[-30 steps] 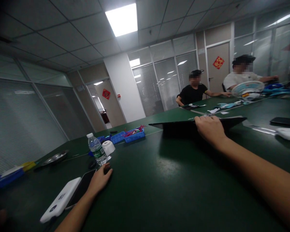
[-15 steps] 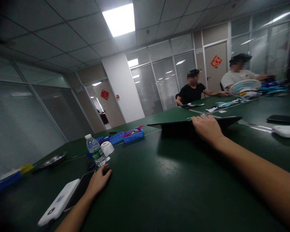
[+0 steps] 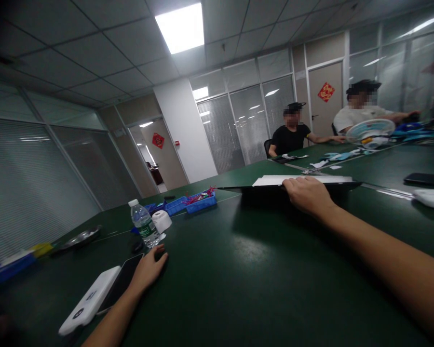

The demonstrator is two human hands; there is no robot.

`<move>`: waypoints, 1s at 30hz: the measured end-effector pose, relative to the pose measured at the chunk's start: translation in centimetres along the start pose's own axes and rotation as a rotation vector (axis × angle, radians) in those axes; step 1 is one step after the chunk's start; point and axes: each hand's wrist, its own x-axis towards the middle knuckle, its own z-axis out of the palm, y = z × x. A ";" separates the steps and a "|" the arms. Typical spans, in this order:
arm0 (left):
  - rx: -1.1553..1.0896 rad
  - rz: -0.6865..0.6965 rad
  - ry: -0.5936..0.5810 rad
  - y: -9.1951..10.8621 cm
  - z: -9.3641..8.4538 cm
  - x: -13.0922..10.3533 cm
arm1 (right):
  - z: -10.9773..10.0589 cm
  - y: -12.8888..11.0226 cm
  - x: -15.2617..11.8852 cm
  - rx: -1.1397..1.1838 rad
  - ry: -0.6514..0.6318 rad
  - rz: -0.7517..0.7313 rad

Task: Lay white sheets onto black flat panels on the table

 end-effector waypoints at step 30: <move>-0.006 0.023 0.018 -0.2 0.3 0.2 | 0.5 0.0 -1.1 0.158 0.230 -0.196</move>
